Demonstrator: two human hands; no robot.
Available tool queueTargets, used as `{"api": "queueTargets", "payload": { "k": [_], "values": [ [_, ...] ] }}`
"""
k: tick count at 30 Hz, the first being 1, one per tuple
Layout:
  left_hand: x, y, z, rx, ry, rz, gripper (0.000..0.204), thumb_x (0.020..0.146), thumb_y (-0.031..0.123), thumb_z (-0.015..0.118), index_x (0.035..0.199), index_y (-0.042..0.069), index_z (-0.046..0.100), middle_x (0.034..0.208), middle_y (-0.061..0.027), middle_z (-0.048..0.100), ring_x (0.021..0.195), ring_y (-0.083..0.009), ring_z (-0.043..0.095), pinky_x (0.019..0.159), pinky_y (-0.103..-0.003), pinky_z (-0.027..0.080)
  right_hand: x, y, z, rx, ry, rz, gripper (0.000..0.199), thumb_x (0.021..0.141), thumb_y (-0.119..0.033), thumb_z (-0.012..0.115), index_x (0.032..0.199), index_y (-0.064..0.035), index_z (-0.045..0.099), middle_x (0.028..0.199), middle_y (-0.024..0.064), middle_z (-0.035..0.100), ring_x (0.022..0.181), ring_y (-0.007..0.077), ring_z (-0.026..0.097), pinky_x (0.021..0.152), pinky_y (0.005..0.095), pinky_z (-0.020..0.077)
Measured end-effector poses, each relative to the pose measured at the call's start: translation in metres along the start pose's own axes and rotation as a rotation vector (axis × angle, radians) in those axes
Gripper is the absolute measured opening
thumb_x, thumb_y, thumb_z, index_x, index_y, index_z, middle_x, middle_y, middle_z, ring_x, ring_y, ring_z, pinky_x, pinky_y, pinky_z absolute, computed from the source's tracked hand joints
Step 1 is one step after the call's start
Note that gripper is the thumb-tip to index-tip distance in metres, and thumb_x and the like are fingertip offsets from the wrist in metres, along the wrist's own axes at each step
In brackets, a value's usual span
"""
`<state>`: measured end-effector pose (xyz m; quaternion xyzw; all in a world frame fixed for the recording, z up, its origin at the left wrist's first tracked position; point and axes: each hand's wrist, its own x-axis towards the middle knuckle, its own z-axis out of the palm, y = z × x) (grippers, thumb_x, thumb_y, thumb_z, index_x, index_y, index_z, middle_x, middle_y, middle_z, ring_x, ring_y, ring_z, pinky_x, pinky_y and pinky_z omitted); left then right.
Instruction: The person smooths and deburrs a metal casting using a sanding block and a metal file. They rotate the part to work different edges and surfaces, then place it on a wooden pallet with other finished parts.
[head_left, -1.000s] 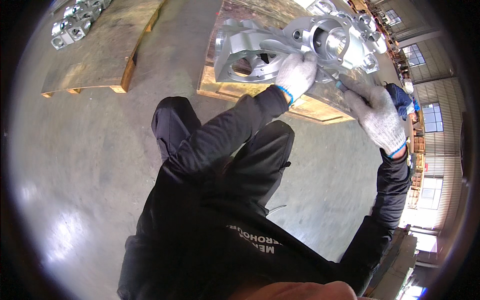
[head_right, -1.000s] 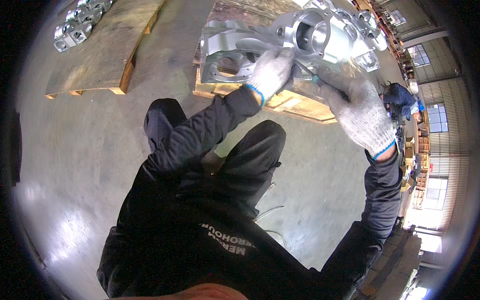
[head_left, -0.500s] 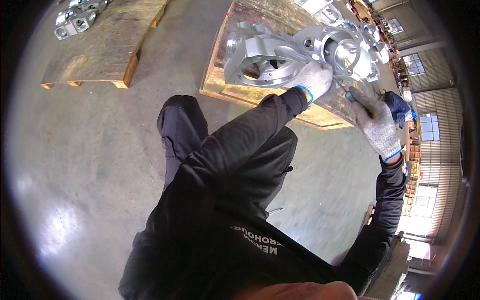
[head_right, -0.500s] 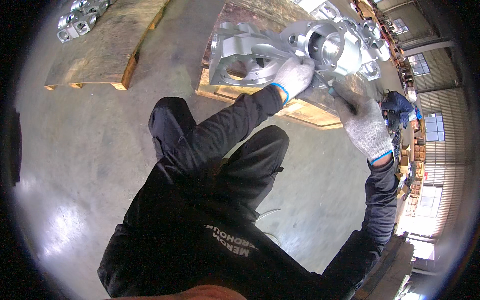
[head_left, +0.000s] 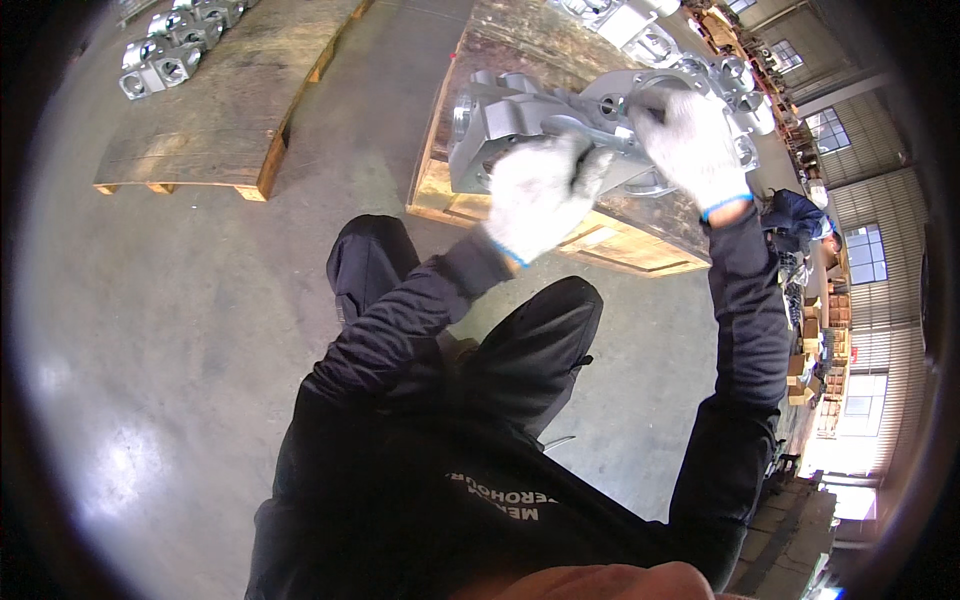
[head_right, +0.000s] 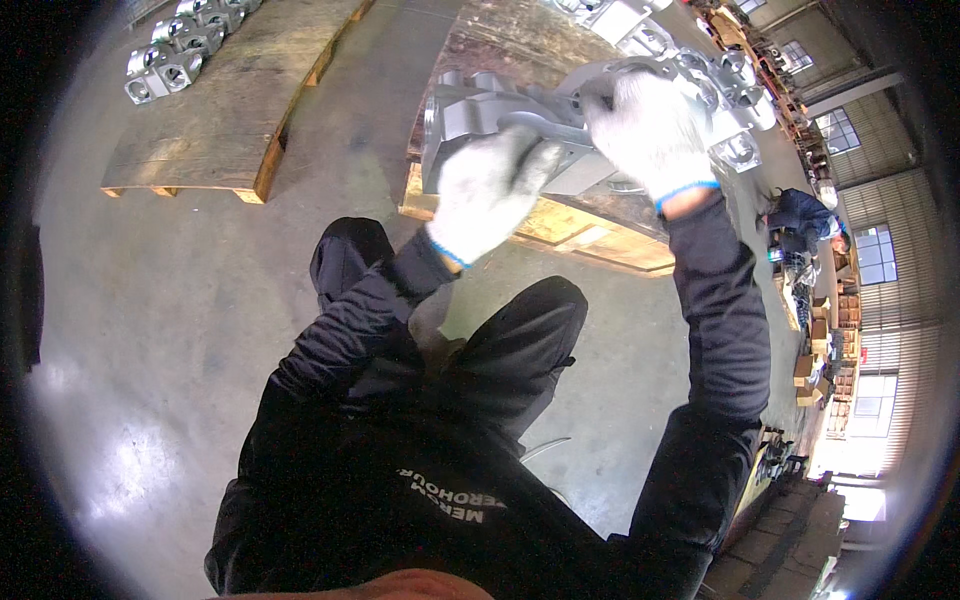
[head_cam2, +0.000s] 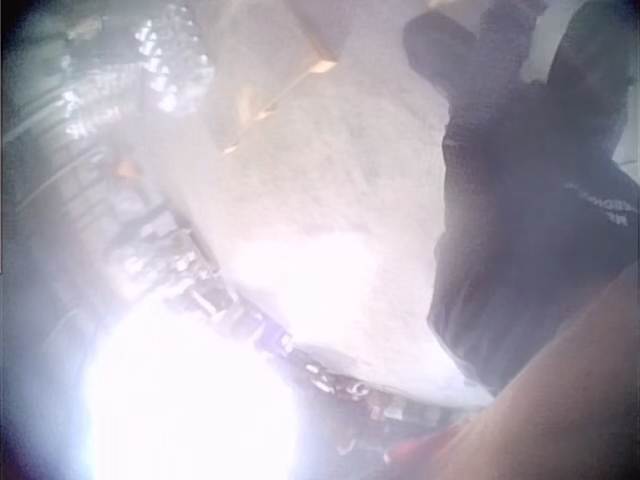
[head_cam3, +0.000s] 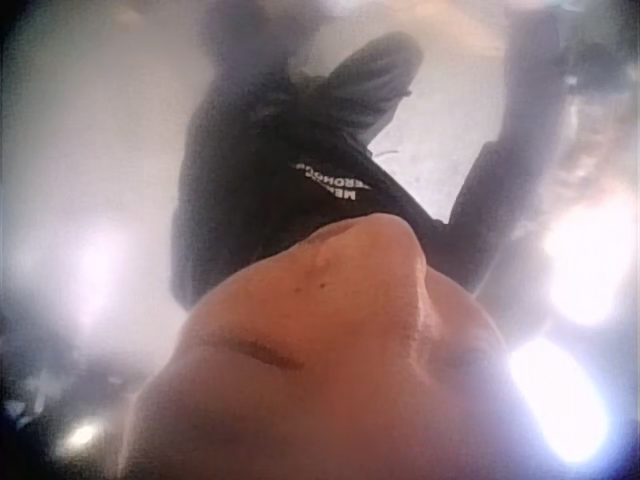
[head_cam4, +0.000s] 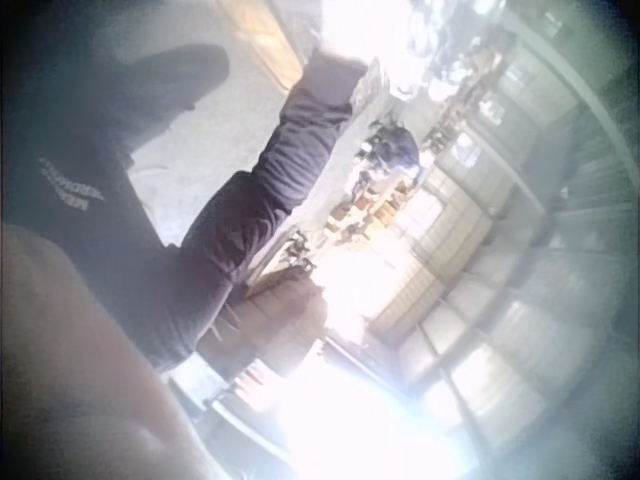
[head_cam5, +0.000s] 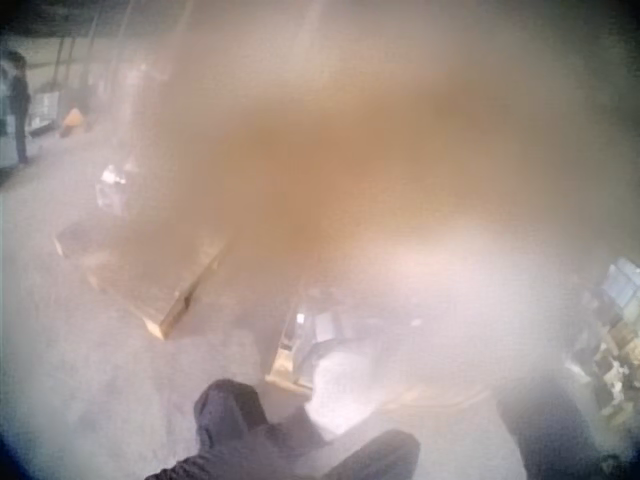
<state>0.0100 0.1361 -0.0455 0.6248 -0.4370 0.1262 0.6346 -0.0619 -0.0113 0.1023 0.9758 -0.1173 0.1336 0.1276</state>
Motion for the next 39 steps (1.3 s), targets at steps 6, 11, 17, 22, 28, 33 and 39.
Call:
{"api": "queueTargets", "payload": {
  "k": [6,11,17,22,28,33,39],
  "values": [
    [-0.007,-0.042,-0.045,0.410,0.018,0.080,0.064,0.083,0.019,0.079,0.141,0.010,0.054,0.138,-0.0154,0.057,0.125,-0.0353,0.056,0.107,-0.047,0.043,0.045,0.001,0.036,0.032,-0.071,0.076,0.035,0.086,-0.035,0.061,0.090,-0.0054,0.079,0.089,0.0239,0.072,0.085,0.0420,0.071,0.083,0.0482,0.0571],
    [-0.008,-0.068,-0.041,0.446,-0.070,0.153,0.067,0.081,0.010,0.074,0.145,0.013,0.052,0.143,-0.0141,0.054,0.134,-0.0374,0.051,0.109,-0.047,0.043,0.073,-0.005,0.031,-0.027,-0.171,0.101,0.039,0.086,-0.036,0.066,0.096,0.0001,0.077,0.094,0.0261,0.073,0.092,0.0377,0.074,0.087,0.0437,0.0571],
    [-0.016,-0.076,-0.030,0.401,-0.010,0.101,0.066,0.080,-0.001,0.064,0.144,0.009,0.052,0.144,-0.0182,0.052,0.135,-0.0400,0.049,0.110,-0.049,0.042,0.078,0.007,0.053,-0.157,-0.088,0.005,0.038,0.084,-0.036,0.062,0.089,-0.0011,0.077,0.098,0.0265,0.073,0.094,0.0417,0.071,0.089,0.0464,0.0555],
    [-0.015,-0.077,-0.034,0.449,-0.062,0.105,0.064,0.081,-0.001,0.062,0.143,0.006,0.052,0.145,-0.0183,0.051,0.137,-0.0396,0.047,0.112,-0.049,0.041,0.054,-0.005,0.063,-0.113,-0.072,-0.064,0.036,0.087,-0.042,0.068,0.086,-0.0073,0.080,0.089,0.0255,0.072,0.084,0.0413,0.072,0.077,0.0444,0.0572],
    [-0.012,-0.071,-0.036,0.377,-0.007,0.122,0.064,0.082,-0.003,0.059,0.144,0.008,0.052,0.144,-0.0163,0.053,0.138,-0.0394,0.048,0.111,-0.050,0.042,0.045,-0.017,0.044,0.080,-0.095,-0.025,0.039,0.086,-0.038,0.067,0.086,-0.0008,0.079,0.081,0.0261,0.072,0.081,0.0370,0.074,0.077,0.0453,0.0576],
    [-0.015,-0.070,-0.040,0.402,-0.026,0.147,0.065,0.081,-0.001,0.061,0.144,0.010,0.052,0.144,-0.0173,0.053,0.137,-0.0391,0.048,0.111,-0.049,0.042,0.047,-0.015,0.038,0.210,-0.186,0.040,0.033,0.089,-0.032,0.066,0.103,-0.0061,0.081,0.092,0.0186,0.077,0.084,0.0303,0.076,0.080,0.0389,0.0580],
    [-0.014,-0.073,-0.035,0.429,-0.006,0.168,0.062,0.081,0.002,0.064,0.142,0.008,0.053,0.143,-0.0187,0.053,0.136,-0.0388,0.049,0.109,-0.049,0.043,0.027,-0.028,0.064,0.072,0.112,-0.024,0.032,0.093,-0.034,0.064,0.101,-0.0071,0.081,0.085,0.0212,0.075,0.079,0.0338,0.074,0.073,0.0383,0.0566]
  ]
}}
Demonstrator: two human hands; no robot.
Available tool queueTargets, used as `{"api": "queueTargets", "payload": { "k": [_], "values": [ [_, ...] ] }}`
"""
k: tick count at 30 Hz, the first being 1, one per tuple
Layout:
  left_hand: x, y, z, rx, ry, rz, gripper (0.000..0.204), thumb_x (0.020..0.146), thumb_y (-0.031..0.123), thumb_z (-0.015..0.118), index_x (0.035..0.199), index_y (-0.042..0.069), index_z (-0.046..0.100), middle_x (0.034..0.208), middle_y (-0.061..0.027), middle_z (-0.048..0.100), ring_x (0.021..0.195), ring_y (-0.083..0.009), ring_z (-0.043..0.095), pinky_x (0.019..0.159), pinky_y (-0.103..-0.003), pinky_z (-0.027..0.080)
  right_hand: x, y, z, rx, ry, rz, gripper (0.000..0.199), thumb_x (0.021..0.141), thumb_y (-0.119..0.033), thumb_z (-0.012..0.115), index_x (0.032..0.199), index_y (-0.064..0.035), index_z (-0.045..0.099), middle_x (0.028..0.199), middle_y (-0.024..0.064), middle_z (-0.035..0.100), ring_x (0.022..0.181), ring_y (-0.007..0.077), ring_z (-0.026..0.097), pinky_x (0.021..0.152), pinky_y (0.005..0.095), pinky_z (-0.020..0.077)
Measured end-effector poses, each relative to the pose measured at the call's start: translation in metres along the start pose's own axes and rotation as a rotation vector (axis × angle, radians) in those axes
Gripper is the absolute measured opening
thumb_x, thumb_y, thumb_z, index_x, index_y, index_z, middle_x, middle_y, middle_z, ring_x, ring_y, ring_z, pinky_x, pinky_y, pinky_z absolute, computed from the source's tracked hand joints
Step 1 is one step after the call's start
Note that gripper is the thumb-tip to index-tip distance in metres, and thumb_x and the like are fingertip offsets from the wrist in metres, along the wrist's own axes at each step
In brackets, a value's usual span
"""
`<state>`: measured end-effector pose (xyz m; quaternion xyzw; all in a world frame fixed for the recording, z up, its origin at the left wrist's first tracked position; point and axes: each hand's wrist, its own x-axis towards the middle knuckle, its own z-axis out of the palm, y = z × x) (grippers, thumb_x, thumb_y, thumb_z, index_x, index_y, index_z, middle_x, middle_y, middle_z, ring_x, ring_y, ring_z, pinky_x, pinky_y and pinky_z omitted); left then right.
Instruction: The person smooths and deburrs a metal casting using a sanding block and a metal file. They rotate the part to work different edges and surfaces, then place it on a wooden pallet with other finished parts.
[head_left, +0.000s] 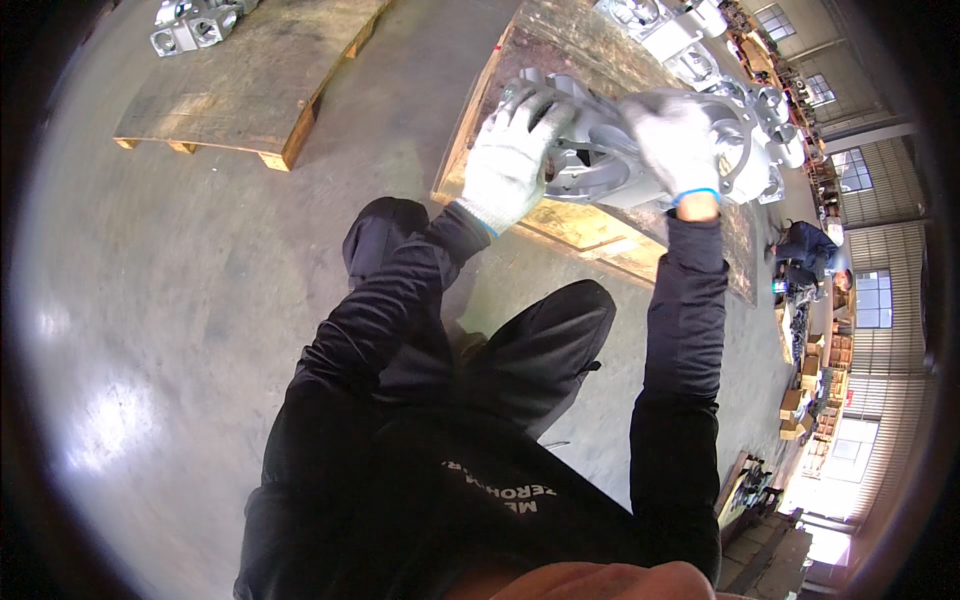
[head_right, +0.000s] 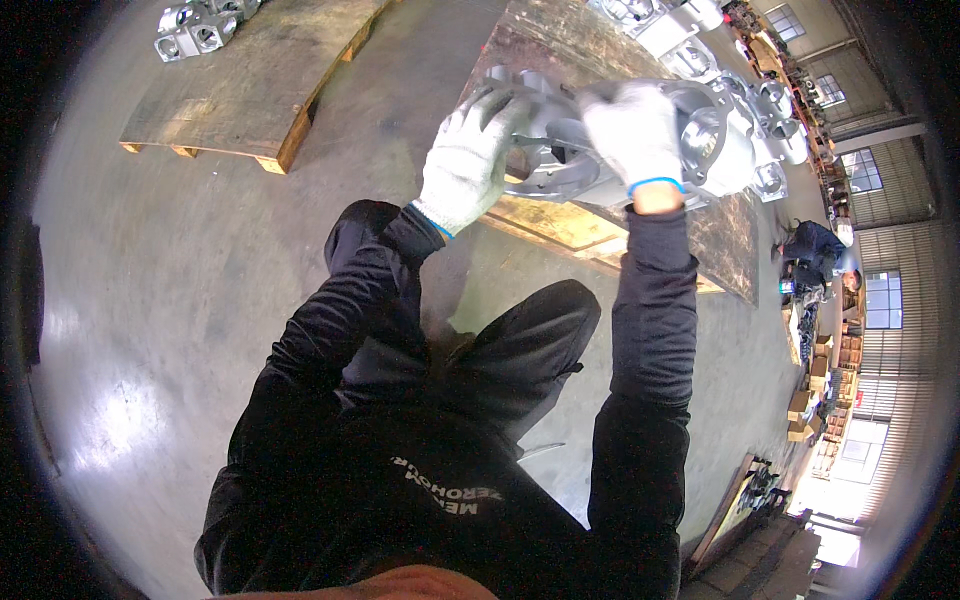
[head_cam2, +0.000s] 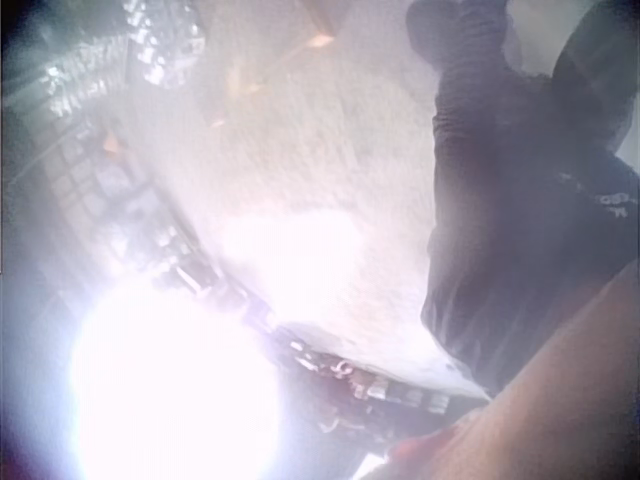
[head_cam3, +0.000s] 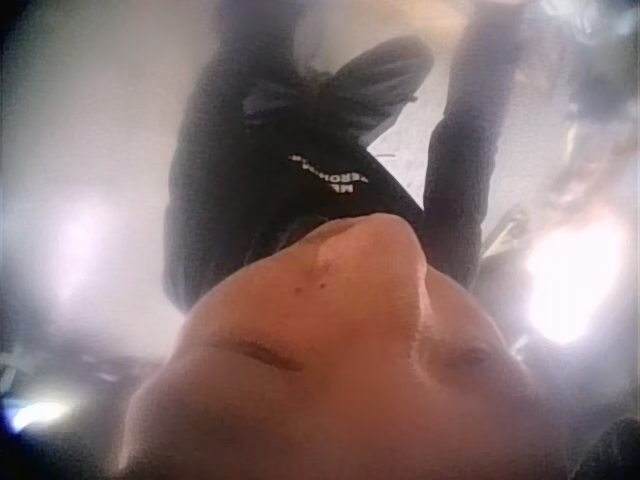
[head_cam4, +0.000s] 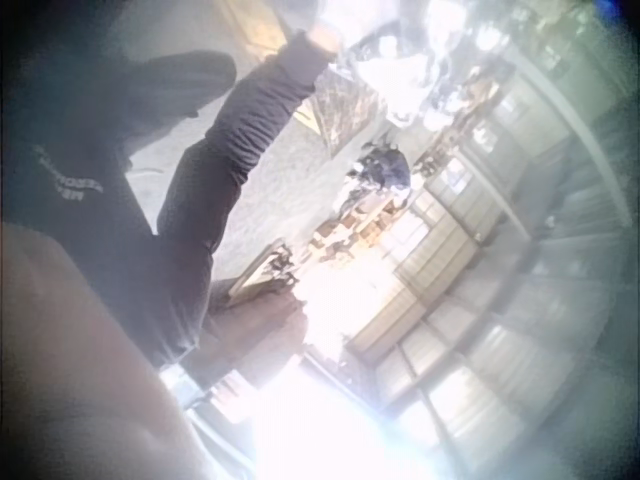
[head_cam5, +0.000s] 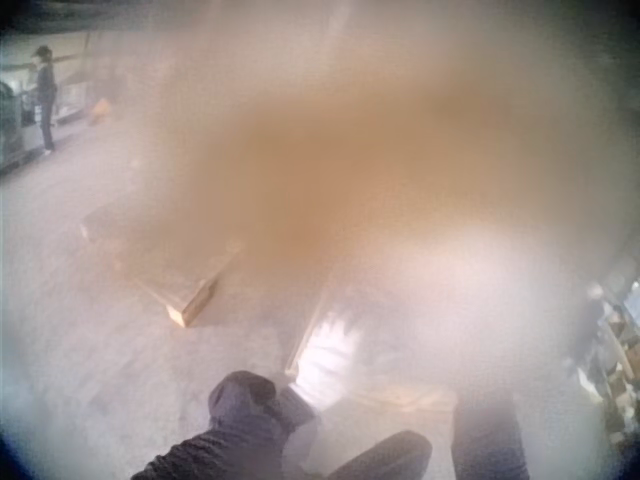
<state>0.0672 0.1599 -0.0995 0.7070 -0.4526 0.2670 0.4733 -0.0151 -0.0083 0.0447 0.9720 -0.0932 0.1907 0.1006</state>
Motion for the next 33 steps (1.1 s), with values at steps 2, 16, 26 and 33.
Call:
{"api": "queueTargets", "payload": {
  "k": [2,16,26,33],
  "values": [
    [-0.001,0.000,0.000,0.040,-0.033,-0.008,0.059,0.082,0.003,0.064,0.141,0.007,0.054,0.142,-0.0195,0.053,0.136,-0.0387,0.049,0.109,-0.049,0.043,-0.006,-0.007,0.002,0.327,0.053,0.339,0.031,0.093,-0.034,0.064,0.096,-0.0078,0.080,0.081,0.0216,0.073,0.073,0.0391,0.072,0.067,0.0430,0.0547],
    [0.000,-0.003,-0.002,0.037,0.005,0.013,0.059,0.080,0.002,0.066,0.137,0.011,0.058,0.140,-0.0174,0.056,0.136,-0.0385,0.050,0.109,-0.049,0.043,0.021,-0.018,-0.024,-0.091,-0.134,-0.239,0.028,0.087,-0.029,0.064,0.087,-0.0052,0.080,0.087,0.0208,0.074,0.082,0.0348,0.075,0.079,0.0428,0.0590],
    [0.001,-0.002,-0.005,0.014,-0.021,-0.003,0.063,0.080,0.002,0.066,0.141,0.013,0.056,0.144,-0.0144,0.055,0.138,-0.0365,0.049,0.111,-0.047,0.043,0.022,-0.015,-0.018,0.174,-0.084,-0.021,0.032,0.089,-0.038,0.068,0.098,-0.0112,0.083,0.086,0.0198,0.075,0.081,0.0322,0.076,0.077,0.0406,0.0587],
    [0.001,-0.010,-0.017,-0.034,-0.175,-0.034,0.068,0.085,0.006,0.069,0.150,0.012,0.049,0.150,-0.0142,0.052,0.140,-0.0360,0.049,0.113,-0.045,0.043,0.037,-0.032,-0.026,0.149,-0.311,-0.201,0.034,0.088,-0.038,0.067,0.104,-0.0126,0.083,0.087,0.0190,0.075,0.084,0.0325,0.076,0.084,0.0392,0.0586]
  ]
}}
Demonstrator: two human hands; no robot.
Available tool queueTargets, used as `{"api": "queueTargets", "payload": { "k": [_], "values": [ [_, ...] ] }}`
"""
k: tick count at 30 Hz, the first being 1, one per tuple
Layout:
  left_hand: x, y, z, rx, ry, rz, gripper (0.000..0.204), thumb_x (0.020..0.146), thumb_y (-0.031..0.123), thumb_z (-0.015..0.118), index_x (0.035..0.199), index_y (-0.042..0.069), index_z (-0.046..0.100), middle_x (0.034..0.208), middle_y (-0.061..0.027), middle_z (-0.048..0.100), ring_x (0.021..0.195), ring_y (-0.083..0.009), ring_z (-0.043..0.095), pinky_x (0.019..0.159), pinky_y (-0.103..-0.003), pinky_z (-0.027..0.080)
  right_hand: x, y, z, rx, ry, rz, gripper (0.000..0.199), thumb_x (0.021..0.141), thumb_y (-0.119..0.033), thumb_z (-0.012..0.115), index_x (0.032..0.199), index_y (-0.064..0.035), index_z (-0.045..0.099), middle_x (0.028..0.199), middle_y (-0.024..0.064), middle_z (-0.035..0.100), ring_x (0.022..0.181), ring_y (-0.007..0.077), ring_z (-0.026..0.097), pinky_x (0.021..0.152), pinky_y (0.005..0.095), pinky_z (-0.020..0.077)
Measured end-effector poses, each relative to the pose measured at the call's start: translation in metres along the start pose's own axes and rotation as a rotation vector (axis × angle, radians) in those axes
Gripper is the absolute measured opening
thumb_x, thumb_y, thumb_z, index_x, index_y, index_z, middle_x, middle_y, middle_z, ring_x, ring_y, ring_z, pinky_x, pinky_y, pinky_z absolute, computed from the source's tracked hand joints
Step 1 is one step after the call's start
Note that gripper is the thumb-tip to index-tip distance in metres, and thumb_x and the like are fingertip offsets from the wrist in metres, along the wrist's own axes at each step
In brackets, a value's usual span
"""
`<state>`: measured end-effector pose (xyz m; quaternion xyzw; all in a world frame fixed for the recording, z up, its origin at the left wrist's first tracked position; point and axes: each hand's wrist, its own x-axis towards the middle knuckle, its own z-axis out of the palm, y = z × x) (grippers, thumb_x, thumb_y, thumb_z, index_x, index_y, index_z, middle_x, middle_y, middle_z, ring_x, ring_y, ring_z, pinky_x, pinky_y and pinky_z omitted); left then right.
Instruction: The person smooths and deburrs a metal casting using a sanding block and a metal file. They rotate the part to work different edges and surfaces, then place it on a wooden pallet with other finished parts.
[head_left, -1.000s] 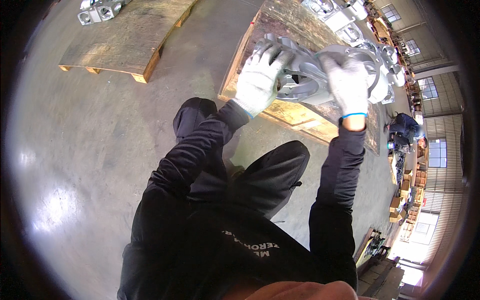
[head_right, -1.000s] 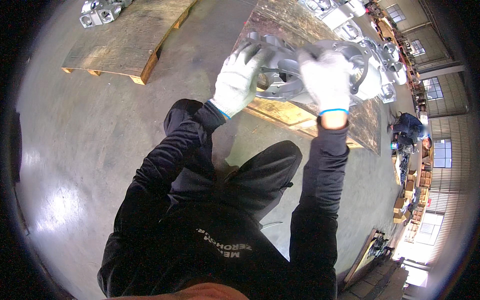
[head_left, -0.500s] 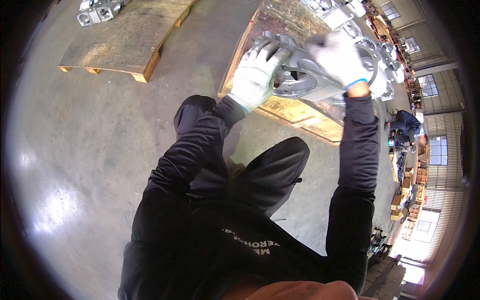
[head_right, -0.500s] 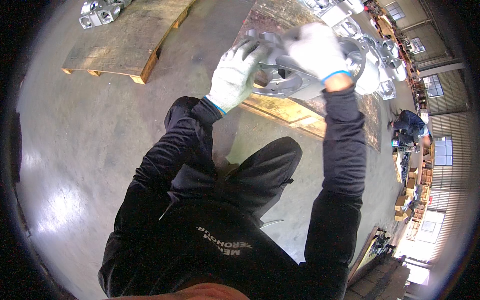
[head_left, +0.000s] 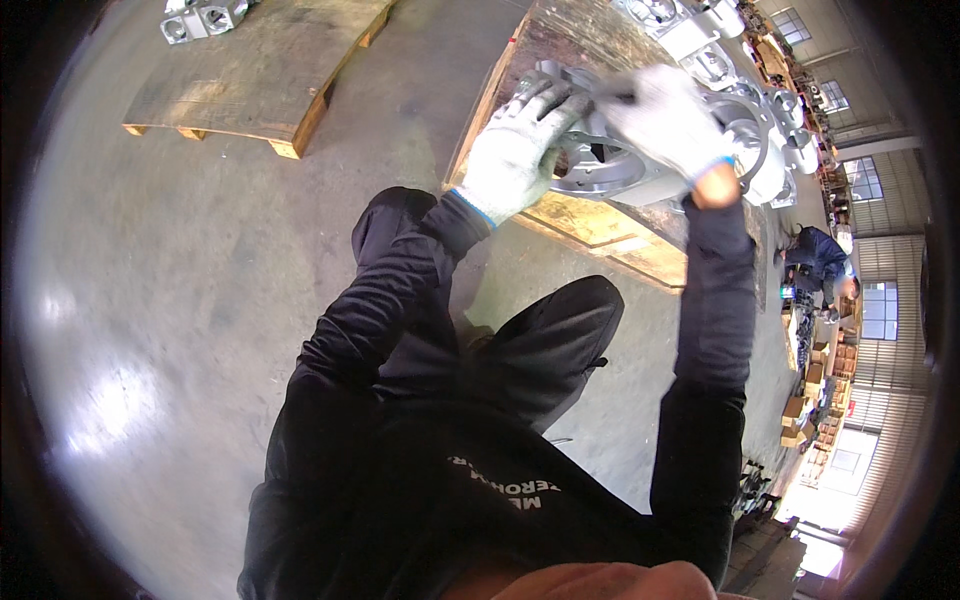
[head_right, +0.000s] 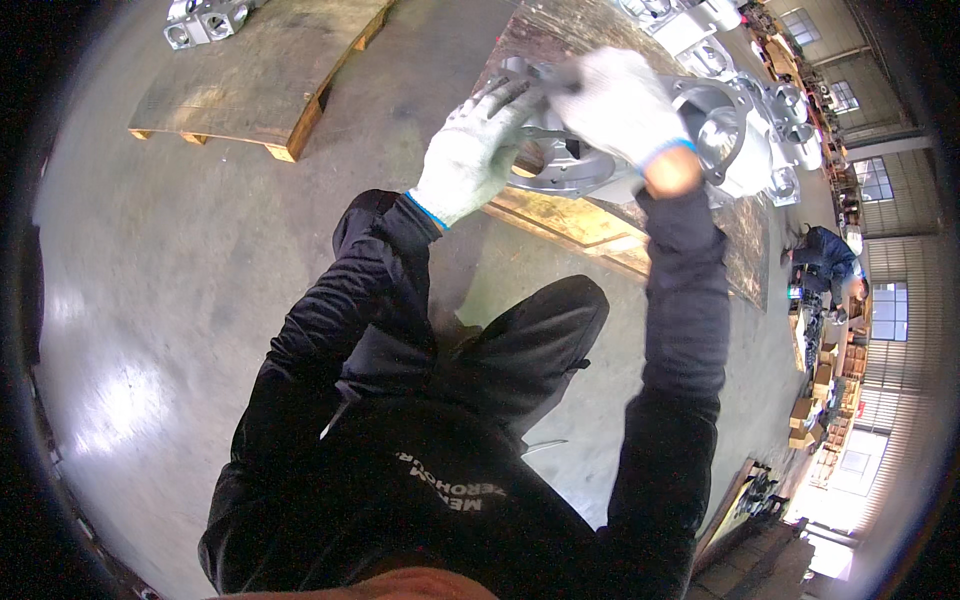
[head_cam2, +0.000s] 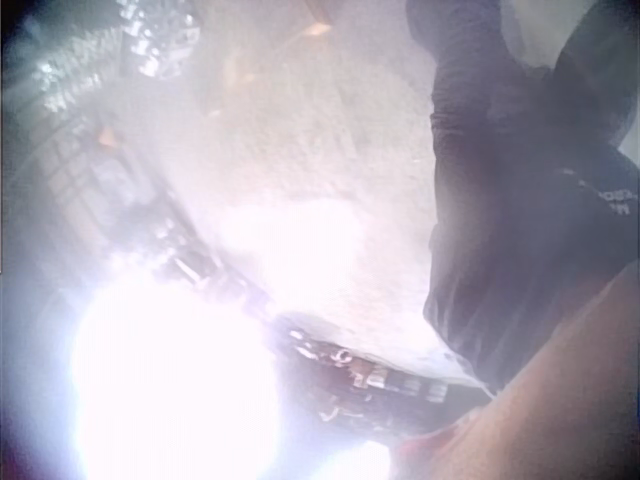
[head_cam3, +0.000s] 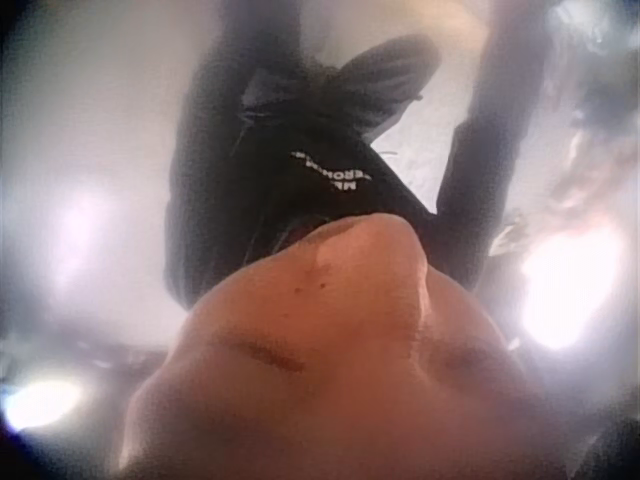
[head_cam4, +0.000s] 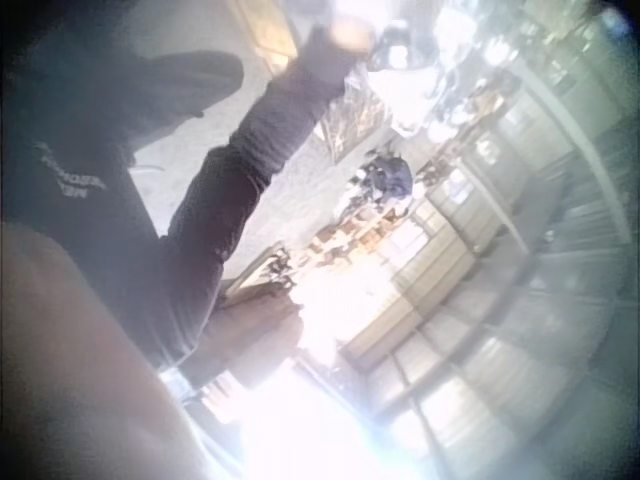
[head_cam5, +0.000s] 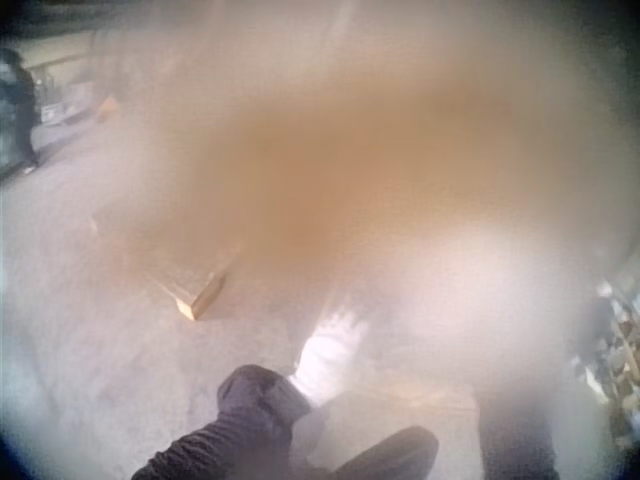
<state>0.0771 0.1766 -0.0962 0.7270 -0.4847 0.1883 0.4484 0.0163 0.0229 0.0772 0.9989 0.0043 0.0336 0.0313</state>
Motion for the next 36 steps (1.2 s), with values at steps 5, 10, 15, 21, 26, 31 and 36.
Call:
{"api": "queueTargets", "payload": {
  "k": [5,10,15,21,26,31,36],
  "values": [
    [-0.015,-0.006,0.001,-0.105,0.105,-0.060,0.075,0.086,0.015,0.077,0.153,0.007,0.045,0.148,-0.0194,0.053,0.133,-0.0377,0.055,0.109,-0.045,0.046,0.014,0.022,0.021,0.064,0.124,0.038,0.028,0.092,-0.029,0.063,0.107,-0.0098,0.077,0.102,0.0157,0.076,0.094,0.0351,0.073,0.083,0.0477,0.0581],
    [-0.030,-0.011,0.012,-0.169,0.015,-0.251,0.084,0.086,0.012,0.075,0.159,0.005,0.035,0.133,-0.0246,0.061,0.116,-0.0428,0.063,0.098,-0.047,0.052,0.017,0.016,0.049,-0.391,0.213,-0.145,0.024,0.095,-0.024,0.057,0.109,-0.0130,0.074,0.083,0.0239,0.069,0.089,0.0395,0.072,0.078,0.0485,0.0580],
    [-0.034,-0.014,0.019,-0.195,-0.048,-0.269,0.088,0.083,0.009,0.074,0.161,0.009,0.034,0.131,-0.0238,0.062,0.114,-0.0429,0.063,0.096,-0.048,0.053,0.004,-0.023,0.039,0.463,0.220,0.514,0.035,0.096,-0.036,0.057,0.098,-0.0078,0.079,0.079,0.0245,0.071,0.074,0.0367,0.072,0.072,0.0402,0.0580],
    [-0.035,-0.015,0.019,-0.081,-0.026,-0.248,0.085,0.083,0.013,0.076,0.159,0.010,0.037,0.130,-0.0212,0.063,0.113,-0.0421,0.064,0.096,-0.048,0.053,0.020,-0.027,0.028,0.011,0.151,0.096,0.040,0.091,-0.041,0.059,0.103,-0.0090,0.080,0.092,0.0246,0.073,0.088,0.0406,0.073,0.084,0.0457,0.0583],
    [-0.034,-0.015,0.019,-0.045,-0.060,-0.312,0.087,0.086,0.020,0.075,0.161,0.008,0.032,0.129,-0.0194,0.064,0.114,-0.0391,0.064,0.096,-0.047,0.053,0.034,-0.015,0.028,0.185,0.019,0.201,0.039,0.086,-0.037,0.063,0.110,-0.0112,0.081,0.095,0.0224,0.075,0.092,0.0386,0.074,0.086,0.0431,0.0587],
    [-0.034,-0.015,0.024,0.019,-0.106,-0.291,0.087,0.090,0.023,0.072,0.163,0.008,0.027,0.122,-0.0198,0.067,0.106,-0.0367,0.069,0.089,-0.047,0.056,0.047,-0.007,0.012,0.079,-0.129,0.019,0.040,0.085,-0.034,0.066,0.113,-0.0095,0.079,0.104,0.0199,0.076,0.095,0.0347,0.075,0.089,0.0407,0.0574],
    [-0.024,-0.025,0.029,0.093,-0.112,-0.277,0.083,0.090,0.022,0.071,0.161,0.008,0.030,0.115,-0.0201,0.069,0.094,-0.0361,0.072,0.080,-0.046,0.058,0.060,0.019,0.010,0.131,-0.178,-0.034,0.045,0.085,-0.031,0.068,0.122,-0.0065,0.075,0.104,0.0227,0.076,0.097,0.0325,0.075,0.088,0.0401,0.0565]
  ]
}}
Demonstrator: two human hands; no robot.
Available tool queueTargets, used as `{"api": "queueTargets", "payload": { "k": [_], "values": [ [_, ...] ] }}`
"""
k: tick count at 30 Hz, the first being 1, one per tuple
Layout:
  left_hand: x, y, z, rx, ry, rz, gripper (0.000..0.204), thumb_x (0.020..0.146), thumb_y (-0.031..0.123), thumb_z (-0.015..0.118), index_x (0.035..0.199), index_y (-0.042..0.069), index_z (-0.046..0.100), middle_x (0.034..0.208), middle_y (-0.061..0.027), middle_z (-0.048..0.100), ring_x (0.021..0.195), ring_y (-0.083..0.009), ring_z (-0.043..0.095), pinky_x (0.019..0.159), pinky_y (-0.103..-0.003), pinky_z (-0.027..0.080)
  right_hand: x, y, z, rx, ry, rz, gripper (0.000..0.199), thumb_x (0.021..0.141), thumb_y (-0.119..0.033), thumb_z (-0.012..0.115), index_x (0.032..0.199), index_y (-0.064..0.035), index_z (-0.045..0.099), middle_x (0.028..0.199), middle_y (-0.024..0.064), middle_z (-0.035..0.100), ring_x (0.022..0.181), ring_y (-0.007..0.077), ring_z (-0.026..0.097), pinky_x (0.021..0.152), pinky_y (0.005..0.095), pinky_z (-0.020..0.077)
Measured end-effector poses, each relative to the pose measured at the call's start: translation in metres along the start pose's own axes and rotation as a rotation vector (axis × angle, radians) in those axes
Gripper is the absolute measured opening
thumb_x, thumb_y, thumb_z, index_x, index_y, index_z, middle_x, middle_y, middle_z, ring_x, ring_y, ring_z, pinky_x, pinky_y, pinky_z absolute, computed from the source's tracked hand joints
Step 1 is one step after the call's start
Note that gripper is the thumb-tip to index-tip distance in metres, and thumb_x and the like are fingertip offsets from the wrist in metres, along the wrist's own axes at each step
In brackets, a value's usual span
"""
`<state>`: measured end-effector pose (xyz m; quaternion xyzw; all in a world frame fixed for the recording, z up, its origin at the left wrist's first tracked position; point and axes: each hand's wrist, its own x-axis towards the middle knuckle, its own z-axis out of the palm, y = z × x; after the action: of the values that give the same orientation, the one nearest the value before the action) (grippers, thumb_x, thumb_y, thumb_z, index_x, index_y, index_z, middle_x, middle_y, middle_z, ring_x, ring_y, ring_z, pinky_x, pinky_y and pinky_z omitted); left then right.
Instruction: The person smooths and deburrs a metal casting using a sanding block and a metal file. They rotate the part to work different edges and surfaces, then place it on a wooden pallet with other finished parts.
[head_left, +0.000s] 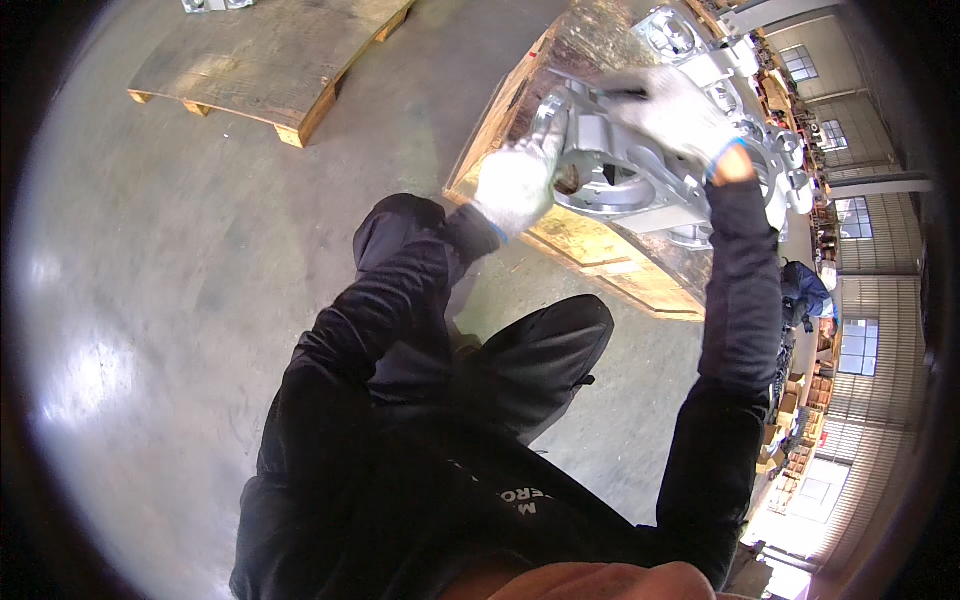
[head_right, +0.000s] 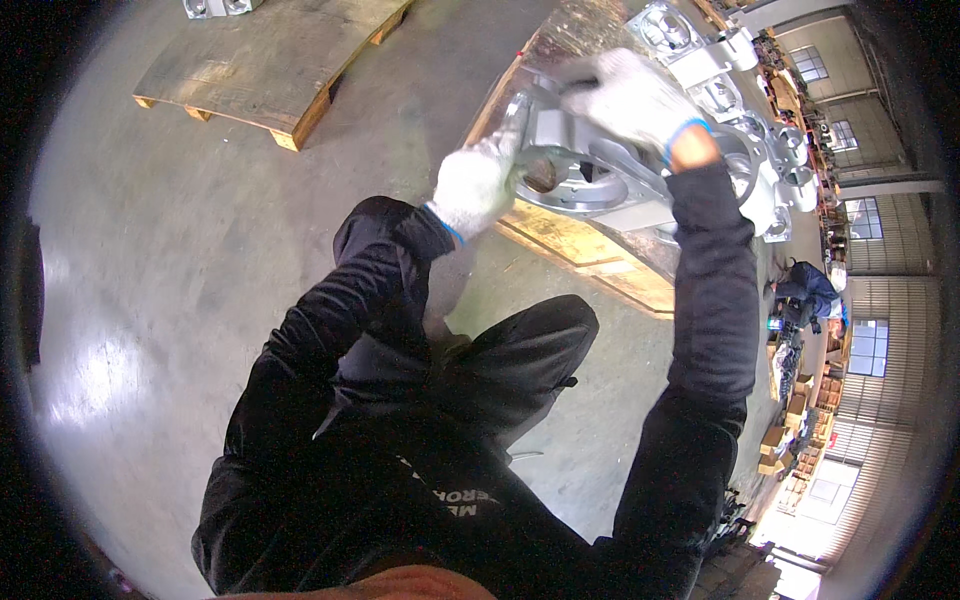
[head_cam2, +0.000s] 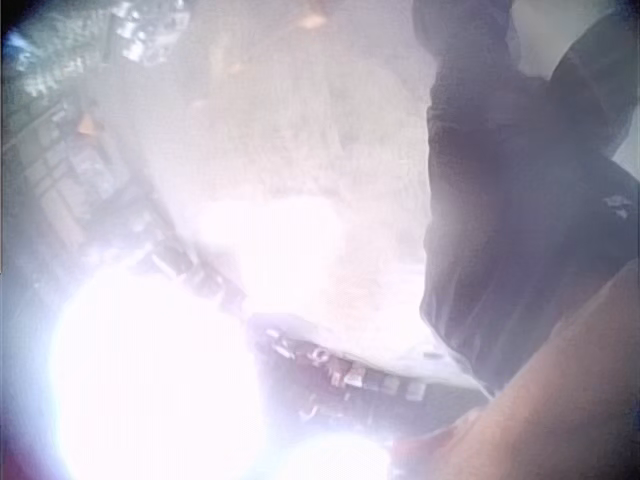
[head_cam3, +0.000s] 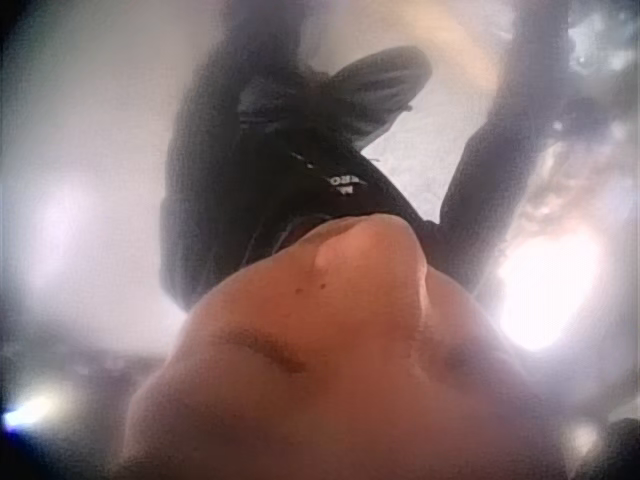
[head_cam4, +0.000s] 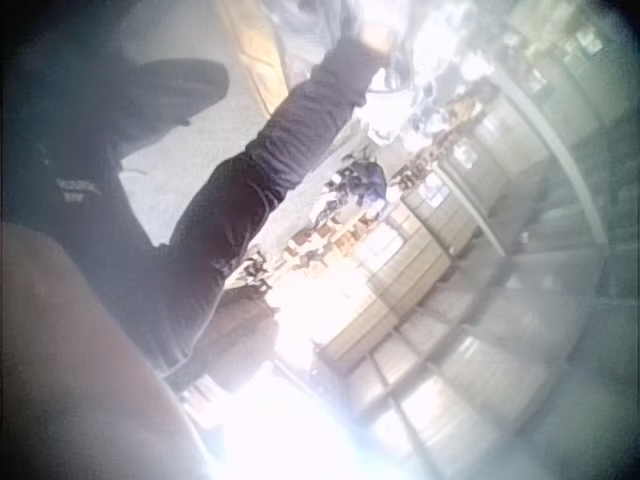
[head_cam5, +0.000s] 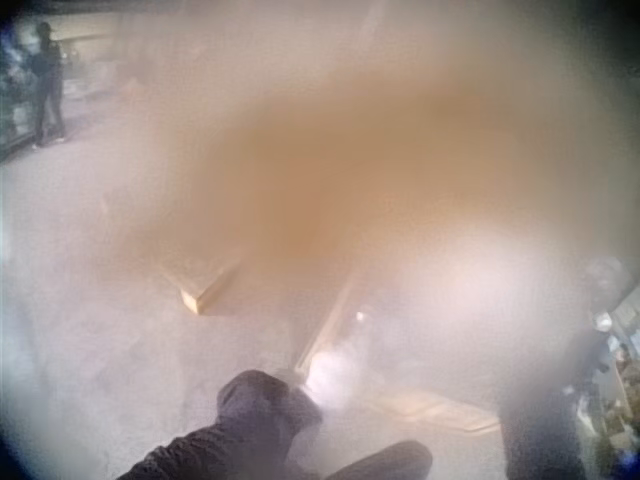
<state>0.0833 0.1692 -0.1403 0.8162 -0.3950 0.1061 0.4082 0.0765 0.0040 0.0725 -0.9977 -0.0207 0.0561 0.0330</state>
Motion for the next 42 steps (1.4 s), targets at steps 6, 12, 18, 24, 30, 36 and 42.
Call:
{"api": "queueTargets", "payload": {
  "k": [6,12,18,24,30,36,42],
  "values": [
    [0.053,-0.035,0.008,0.018,0.041,-0.010,0.061,0.089,0.018,0.066,0.146,0.006,0.047,0.106,-0.0194,0.071,0.092,-0.0389,0.071,0.077,-0.048,0.058,0.038,0.050,-0.009,-0.228,-0.143,0.135,0.055,0.091,-0.038,0.065,0.136,-0.0060,0.067,0.108,0.0209,0.076,0.093,0.0282,0.074,0.085,0.0376,0.0570],
    [0.041,-0.048,0.032,-0.024,0.051,-0.078,0.034,0.094,0.023,0.064,0.121,0.003,0.057,0.095,-0.0194,0.072,0.087,-0.0392,0.072,0.072,-0.050,0.057,0.058,0.063,-0.023,-0.423,-0.154,-0.105,0.045,0.094,-0.041,0.066,0.130,-0.0132,0.073,0.097,0.0187,0.075,0.086,0.0297,0.073,0.079,0.0400,0.0553],
    [0.048,-0.035,0.028,0.062,0.127,-0.106,0.033,0.091,0.028,0.066,0.112,0.004,0.062,0.078,-0.0145,0.071,0.070,-0.0368,0.072,0.062,-0.050,0.056,0.055,0.017,-0.043,-0.318,-0.231,0.097,0.038,0.090,-0.033,0.067,0.121,-0.0138,0.077,0.105,0.0141,0.077,0.083,0.0274,0.072,0.079,0.0395,0.0562],
    [0.058,-0.027,0.018,0.050,-0.056,-0.237,0.039,0.089,0.030,0.066,0.118,0.005,0.065,0.081,-0.0168,0.073,0.076,-0.0353,0.074,0.066,-0.047,0.058,0.065,0.020,-0.031,-0.268,-0.164,0.168,0.055,0.083,-0.048,0.068,0.123,-0.0107,0.076,0.117,0.0213,0.075,0.104,0.0341,0.072,0.096,0.0389,0.0543],
    [0.057,-0.031,0.019,0.057,-0.004,-0.206,0.041,0.085,0.028,0.068,0.119,0.005,0.066,0.084,-0.0164,0.074,0.079,-0.0350,0.074,0.067,-0.047,0.058,0.059,0.020,-0.027,-0.236,-0.212,-0.004,0.045,0.088,-0.030,0.068,0.128,-0.0113,0.074,0.117,0.0189,0.075,0.106,0.0296,0.073,0.097,0.0387,0.0548],
    [0.054,-0.035,0.024,0.010,0.090,-0.125,0.041,0.085,0.026,0.067,0.121,0.007,0.067,0.083,-0.0142,0.074,0.078,-0.0341,0.074,0.066,-0.046,0.057,0.045,-0.021,-0.048,-0.301,-0.262,0.063,0.043,0.088,-0.026,0.067,0.128,-0.0118,0.073,0.117,0.0192,0.075,0.106,0.0318,0.072,0.097,0.0372,0.0545],
    [0.057,-0.039,0.024,0.023,0.017,-0.160,0.044,0.085,0.027,0.068,0.123,0.006,0.066,0.085,-0.0139,0.074,0.079,-0.0337,0.074,0.068,-0.045,0.058,0.054,0.001,-0.048,-0.146,-0.315,0.043,0.049,0.090,-0.027,0.070,0.136,-0.0090,0.069,0.124,0.0172,0.074,0.108,0.0284,0.072,0.098,0.0348,0.0537]
  ]
}}
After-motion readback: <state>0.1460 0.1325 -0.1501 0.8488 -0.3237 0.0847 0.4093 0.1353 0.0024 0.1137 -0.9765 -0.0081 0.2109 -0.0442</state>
